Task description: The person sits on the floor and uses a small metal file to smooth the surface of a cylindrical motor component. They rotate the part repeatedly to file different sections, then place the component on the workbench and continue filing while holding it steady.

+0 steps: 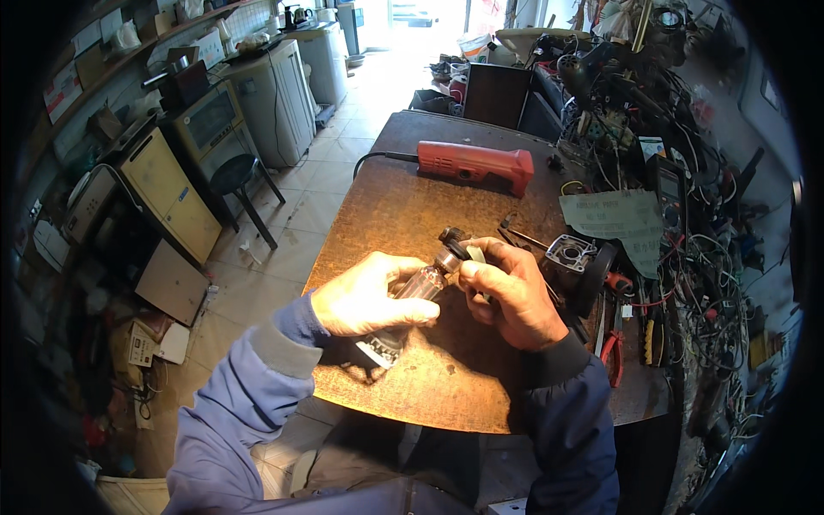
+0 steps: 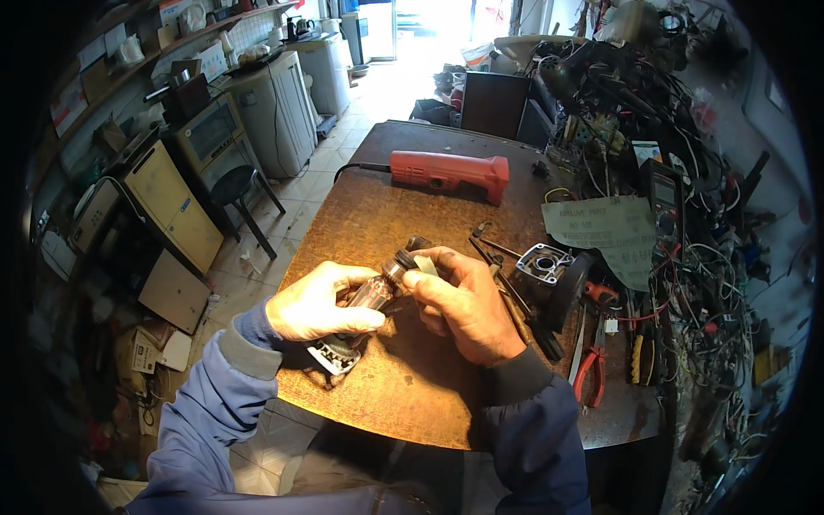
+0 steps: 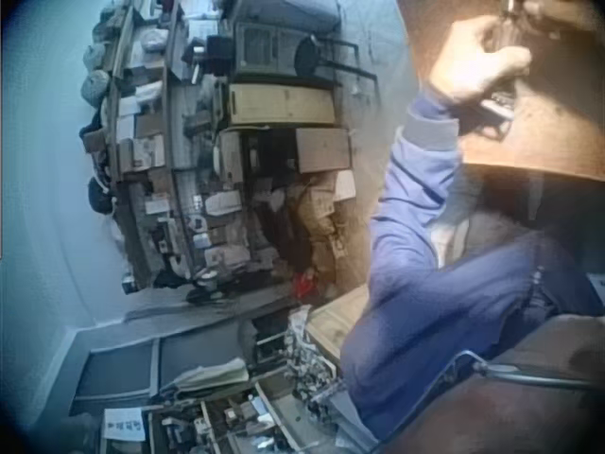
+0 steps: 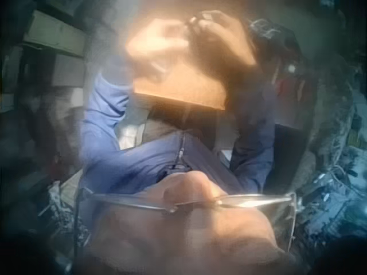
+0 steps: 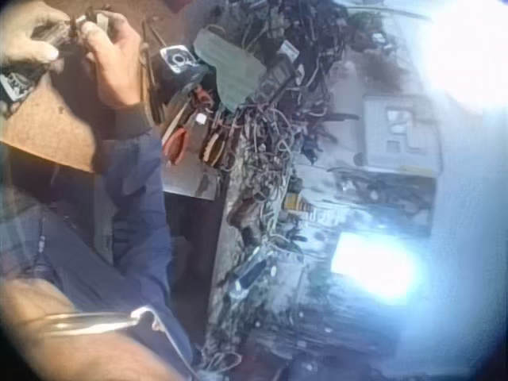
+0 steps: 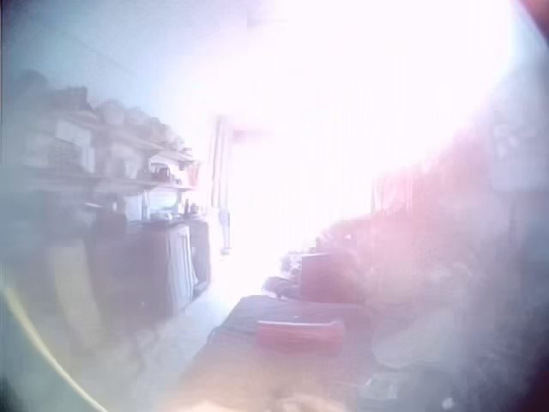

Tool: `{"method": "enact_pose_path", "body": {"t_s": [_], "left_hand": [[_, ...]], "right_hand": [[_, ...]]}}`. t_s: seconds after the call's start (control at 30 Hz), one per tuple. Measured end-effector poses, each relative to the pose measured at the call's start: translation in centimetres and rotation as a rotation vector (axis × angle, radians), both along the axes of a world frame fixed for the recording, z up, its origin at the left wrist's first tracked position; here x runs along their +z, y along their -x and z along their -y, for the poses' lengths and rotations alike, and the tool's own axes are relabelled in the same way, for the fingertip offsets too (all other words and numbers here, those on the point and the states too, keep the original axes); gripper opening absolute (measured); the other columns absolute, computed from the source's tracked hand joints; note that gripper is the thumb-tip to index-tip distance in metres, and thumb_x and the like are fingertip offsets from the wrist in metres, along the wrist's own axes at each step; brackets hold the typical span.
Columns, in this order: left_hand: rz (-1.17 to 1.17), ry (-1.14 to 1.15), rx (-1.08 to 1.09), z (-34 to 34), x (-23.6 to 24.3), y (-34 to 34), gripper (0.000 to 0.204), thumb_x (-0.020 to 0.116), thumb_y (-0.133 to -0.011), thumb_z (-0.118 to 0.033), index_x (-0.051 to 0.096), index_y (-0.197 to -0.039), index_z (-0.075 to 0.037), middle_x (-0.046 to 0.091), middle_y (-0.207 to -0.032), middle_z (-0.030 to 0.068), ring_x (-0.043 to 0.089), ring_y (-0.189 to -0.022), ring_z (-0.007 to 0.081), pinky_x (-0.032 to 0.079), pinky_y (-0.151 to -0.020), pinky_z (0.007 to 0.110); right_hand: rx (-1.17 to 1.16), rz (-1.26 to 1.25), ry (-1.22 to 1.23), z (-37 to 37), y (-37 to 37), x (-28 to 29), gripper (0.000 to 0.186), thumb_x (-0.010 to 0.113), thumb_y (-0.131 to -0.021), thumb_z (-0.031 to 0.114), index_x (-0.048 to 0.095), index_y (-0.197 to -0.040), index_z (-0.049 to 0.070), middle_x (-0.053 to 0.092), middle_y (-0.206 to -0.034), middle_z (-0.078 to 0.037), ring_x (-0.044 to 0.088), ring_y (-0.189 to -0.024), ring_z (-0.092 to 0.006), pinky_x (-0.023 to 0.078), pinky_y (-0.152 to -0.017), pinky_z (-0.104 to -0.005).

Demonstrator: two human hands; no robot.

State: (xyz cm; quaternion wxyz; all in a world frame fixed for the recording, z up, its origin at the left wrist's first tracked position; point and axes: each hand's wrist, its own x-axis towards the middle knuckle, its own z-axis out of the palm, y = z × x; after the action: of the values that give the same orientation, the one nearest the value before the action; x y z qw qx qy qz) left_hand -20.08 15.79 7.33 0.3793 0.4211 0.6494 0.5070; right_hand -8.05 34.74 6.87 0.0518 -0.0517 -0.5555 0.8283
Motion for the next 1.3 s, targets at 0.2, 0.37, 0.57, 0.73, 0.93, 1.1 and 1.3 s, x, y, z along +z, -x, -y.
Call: {"method": "enact_pose_path", "body": {"t_s": [0.2, 0.37, 0.57, 0.73, 0.93, 1.1, 1.3], "left_hand": [[-0.039, 0.076, -0.13, 0.2, 0.6, 0.0, 0.035, 0.072, -0.087, -0.025, 0.06, -0.105, 0.003, 0.063, -0.081, 0.0062, 0.061, -0.066, 0.0116, 0.051, -0.061, 0.029], [-0.085, 0.101, -0.197, 0.5, 0.4, 0.1, 0.034, 0.07, -0.089, -0.025, 0.06, -0.105, 0.003, 0.063, -0.079, 0.0077, 0.062, -0.066, 0.0125, 0.051, -0.06, 0.028], [0.282, 0.121, -0.068, 0.8, 1.7, 0.1, 0.047, 0.062, -0.095, -0.027, 0.053, -0.129, 0.005, 0.068, -0.1, 0.0125, 0.068, -0.087, 0.0189, 0.056, -0.076, 0.031], [0.882, -0.585, 0.153, 0.8, -1.1, 3.4, 0.058, 0.043, -0.1, -0.04, 0.048, -0.131, 0.008, 0.063, -0.119, 0.0244, 0.065, -0.105, 0.0338, 0.057, -0.087, 0.043], [0.368, -0.304, 0.115, -0.5, -1.9, -1.9, 0.064, 0.065, -0.084, 0.0, 0.039, -0.142, -0.005, 0.056, -0.13, 0.0114, 0.061, -0.103, 0.0204, 0.054, -0.08, 0.032], [0.631, -0.55, 0.198, -1.5, -1.3, -3.7, 0.042, 0.061, -0.097, -0.022, 0.049, -0.133, -0.005, 0.066, -0.111, 0.0059, 0.063, -0.098, 0.0138, 0.049, -0.073, 0.026], [0.507, -0.651, 0.329, -0.8, -1.6, -3.4, 0.036, 0.067, -0.091, -0.018, 0.057, -0.122, -0.003, 0.067, -0.111, 0.0112, 0.064, -0.088, 0.0147, 0.049, -0.062, 0.022]], "right_hand": [[0.019, -0.066, -0.142, 0.2, 0.0, -0.4, 0.027, 0.064, -0.091, 0.008, 0.057, -0.114, -0.004, 0.057, -0.082, -0.001, 0.044, -0.058, -0.0035, 0.034, -0.049, -0.0196], [0.056, -0.025, -0.225, 0.6, 0.1, -0.7, 0.014, 0.063, -0.093, 0.011, 0.06, -0.102, 0.001, 0.054, -0.072, 0.002, 0.044, -0.054, -0.0035, 0.034, -0.047, -0.0191], [-0.082, -0.045, -0.214, 1.6, -0.5, -0.4, 0.014, 0.057, -0.096, 0.015, 0.061, -0.096, 0.001, 0.054, -0.069, 0.001, 0.046, -0.052, -0.0046, 0.035, -0.045, -0.0195], [-0.297, -0.15, 0.13, 0.5, -1.1, 0.2, 0.02, 0.055, -0.099, 0.021, 0.06, -0.101, 0.001, 0.061, -0.076, -0.007, 0.05, -0.051, -0.0096, 0.037, -0.042, -0.0209], [-0.307, -0.229, 0.206, 0.8, -1.3, -0.1, 0.028, 0.051, -0.101, 0.028, 0.059, -0.103, 0.001, 0.062, -0.079, -0.009, 0.052, -0.053, -0.0116, 0.037, -0.044, -0.0215], [-0.137, -0.255, 0.217, 2.6, -1.5, -0.7, 0.026, 0.057, -0.099, 0.02, 0.057, -0.115, 0.0, 0.066, -0.09, -0.012, 0.063, -0.062, -0.0155, 0.04, -0.047, -0.0211], [-0.229, -0.329, -0.285, 3.0, -1.7, -0.7, 0.028, 0.066, -0.089, -0.001, 0.06, -0.117, -0.002, 0.063, -0.087, -0.003, 0.059, -0.062, -0.0082, 0.046, -0.05, -0.0221]]}}
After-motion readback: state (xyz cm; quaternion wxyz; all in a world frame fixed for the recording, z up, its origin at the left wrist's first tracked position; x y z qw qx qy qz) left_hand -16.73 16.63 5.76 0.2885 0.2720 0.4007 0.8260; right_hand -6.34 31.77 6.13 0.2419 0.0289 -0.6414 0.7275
